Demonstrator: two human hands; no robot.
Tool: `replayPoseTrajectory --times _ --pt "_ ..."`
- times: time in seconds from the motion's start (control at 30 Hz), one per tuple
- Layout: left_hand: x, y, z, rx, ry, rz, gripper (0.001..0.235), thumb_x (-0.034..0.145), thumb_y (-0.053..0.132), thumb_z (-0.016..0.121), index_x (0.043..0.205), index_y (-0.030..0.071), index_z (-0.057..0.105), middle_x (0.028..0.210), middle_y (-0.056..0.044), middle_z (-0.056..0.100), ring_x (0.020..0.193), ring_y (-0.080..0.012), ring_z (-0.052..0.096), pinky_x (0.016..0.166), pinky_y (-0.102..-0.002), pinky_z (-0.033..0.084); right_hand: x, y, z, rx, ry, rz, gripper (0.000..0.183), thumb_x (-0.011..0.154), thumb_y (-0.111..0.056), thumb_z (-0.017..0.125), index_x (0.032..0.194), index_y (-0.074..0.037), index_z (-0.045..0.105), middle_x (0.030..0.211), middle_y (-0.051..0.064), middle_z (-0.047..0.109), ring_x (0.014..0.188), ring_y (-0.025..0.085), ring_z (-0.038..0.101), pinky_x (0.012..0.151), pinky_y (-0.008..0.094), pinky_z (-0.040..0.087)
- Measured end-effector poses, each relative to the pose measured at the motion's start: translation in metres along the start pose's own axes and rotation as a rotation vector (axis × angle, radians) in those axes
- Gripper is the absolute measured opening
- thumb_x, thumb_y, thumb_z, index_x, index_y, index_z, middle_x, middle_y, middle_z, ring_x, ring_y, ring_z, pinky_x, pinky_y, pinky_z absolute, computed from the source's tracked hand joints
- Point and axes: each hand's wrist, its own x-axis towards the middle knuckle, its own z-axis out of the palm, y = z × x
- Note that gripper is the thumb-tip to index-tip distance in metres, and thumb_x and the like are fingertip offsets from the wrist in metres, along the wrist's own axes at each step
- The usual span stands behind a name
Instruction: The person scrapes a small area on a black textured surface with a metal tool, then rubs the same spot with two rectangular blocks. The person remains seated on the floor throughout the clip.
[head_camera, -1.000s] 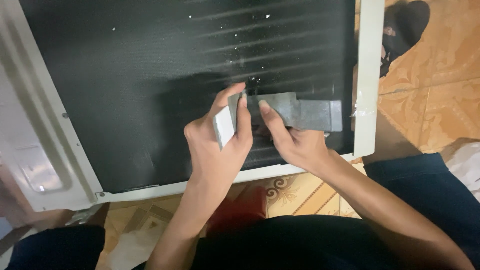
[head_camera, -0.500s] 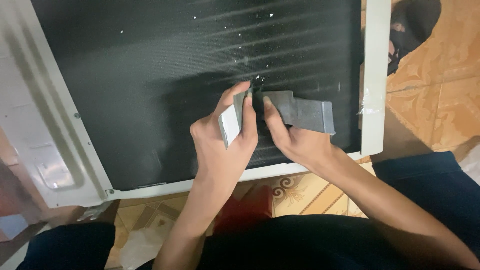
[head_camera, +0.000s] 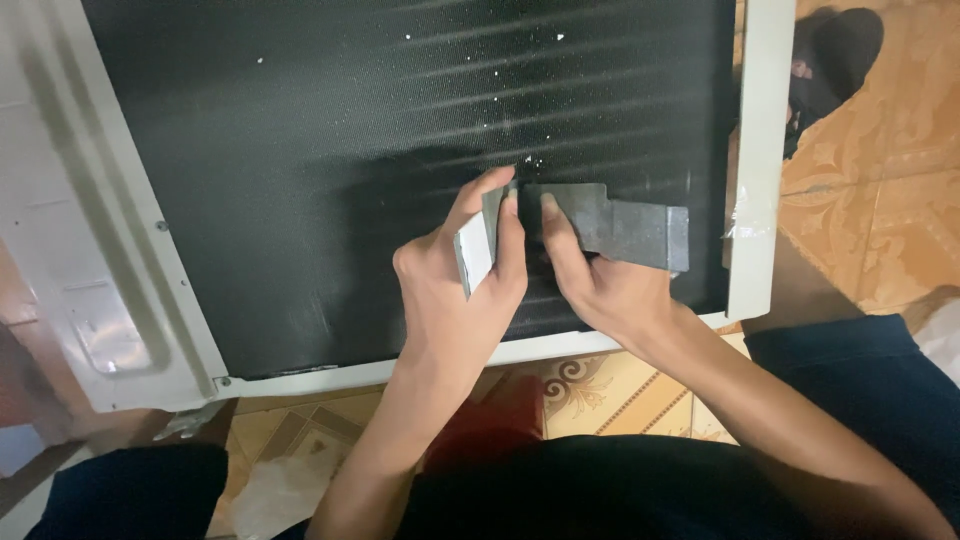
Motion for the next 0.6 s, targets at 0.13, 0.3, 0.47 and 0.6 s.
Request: replayPoseTrajectory --times 0.13,0.3,0.47,0.6 --pt "-0.0017 -0.0042 0.0019 0.005 0.01 0.03 0.03 0.09 -0.008 0.069 0.119 -0.001 0.065 0.083 -0.015 0.078 0.055 -0.0138 0.07 0.05 -0.027 0.052 0.0018 -0.0014 0.0019 -0.021 -0.01 0.013 0.02 0.101 0.002 0.063 0.081 0.002 0.067 0.068 0.007 0.062 0.049 0.017 0.048 0.045 0.032 0.035" --pt "-0.0025 -0.005 0.0015 -0.005 -0.013 0.03 0.031 0.091 -0.008 0.068 0.12 -0.001 0.064 0.08 -0.014 0.077 0.052 -0.0121 0.068 0.047 -0.027 0.051 0.0009 -0.0017 0.0058 -0.146 0.041 -0.085 0.011 0.096 0.005 0.067 0.088 0.005 0.073 0.075 0.013 0.07 0.051 0.023 0.056 0.046 0.036 0.04" --pt "-0.0034 -0.001 0.0031 0.036 -0.007 0.001 0.029 0.092 -0.004 0.069 0.12 0.003 0.066 0.065 -0.01 0.068 0.045 -0.0122 0.054 0.045 -0.03 0.043 0.0022 -0.0052 0.0038 -0.168 -0.017 -0.059 0.01 0.096 0.0 0.066 0.094 0.005 0.075 0.075 0.013 0.07 0.048 0.023 0.054 0.046 0.035 0.04" --pt "-0.0029 -0.0008 0.006 0.137 -0.062 0.084 0.03 0.096 -0.001 0.065 0.127 0.001 0.062 0.066 -0.011 0.069 0.044 -0.0169 0.06 0.044 -0.033 0.044 0.0022 -0.0037 0.0001 0.017 -0.024 0.029 0.016 0.101 0.001 0.061 0.091 0.006 0.071 0.074 0.01 0.067 0.053 0.018 0.053 0.046 0.032 0.04"
